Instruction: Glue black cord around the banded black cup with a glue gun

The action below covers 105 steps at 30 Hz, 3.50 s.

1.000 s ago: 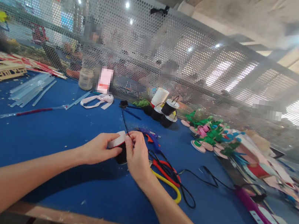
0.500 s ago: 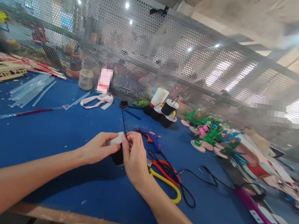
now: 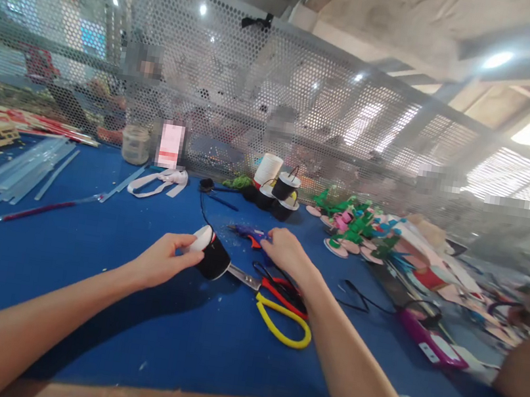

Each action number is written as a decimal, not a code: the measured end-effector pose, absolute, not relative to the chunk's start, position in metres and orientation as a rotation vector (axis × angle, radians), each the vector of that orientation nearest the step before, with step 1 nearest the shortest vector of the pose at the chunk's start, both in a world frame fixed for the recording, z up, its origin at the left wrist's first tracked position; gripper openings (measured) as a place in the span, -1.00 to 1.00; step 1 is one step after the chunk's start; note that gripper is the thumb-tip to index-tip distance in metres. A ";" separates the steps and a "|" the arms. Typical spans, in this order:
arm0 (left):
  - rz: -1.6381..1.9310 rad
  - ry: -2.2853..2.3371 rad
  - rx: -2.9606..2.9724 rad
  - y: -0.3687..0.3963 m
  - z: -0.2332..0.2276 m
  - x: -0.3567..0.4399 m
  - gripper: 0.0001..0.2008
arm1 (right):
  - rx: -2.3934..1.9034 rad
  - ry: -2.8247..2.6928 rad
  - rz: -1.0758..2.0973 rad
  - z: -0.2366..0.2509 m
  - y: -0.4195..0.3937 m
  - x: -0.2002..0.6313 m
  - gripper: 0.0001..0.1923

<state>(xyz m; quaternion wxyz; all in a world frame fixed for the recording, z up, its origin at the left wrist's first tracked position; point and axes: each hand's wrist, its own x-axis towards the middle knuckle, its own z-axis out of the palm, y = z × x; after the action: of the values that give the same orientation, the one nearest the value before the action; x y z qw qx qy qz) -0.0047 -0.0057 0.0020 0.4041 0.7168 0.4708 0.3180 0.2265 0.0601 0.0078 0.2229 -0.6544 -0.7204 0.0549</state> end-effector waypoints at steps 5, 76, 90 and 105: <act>0.819 1.130 1.771 -0.002 -0.002 -0.007 -0.69 | -1.936 -1.920 0.280 -0.016 0.078 0.224 -0.75; 0.844 1.229 1.834 0.011 -0.005 -0.016 -0.72 | -1.459 -1.838 0.779 0.013 -0.017 0.182 -0.76; 0.823 1.256 1.826 0.013 -0.007 -0.016 -0.71 | -1.448 -1.869 0.776 0.009 -0.019 0.182 -0.82; 0.768 1.219 1.936 0.015 -0.006 -0.018 -0.71 | -1.394 -1.891 0.711 0.010 -0.021 0.183 -0.80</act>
<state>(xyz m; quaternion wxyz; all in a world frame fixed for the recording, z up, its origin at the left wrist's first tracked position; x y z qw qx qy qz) -0.0179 0.0151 -0.0059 0.3562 0.7497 0.4719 0.2972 0.1829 -0.0210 0.0096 0.3369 -0.5348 -0.7254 0.2728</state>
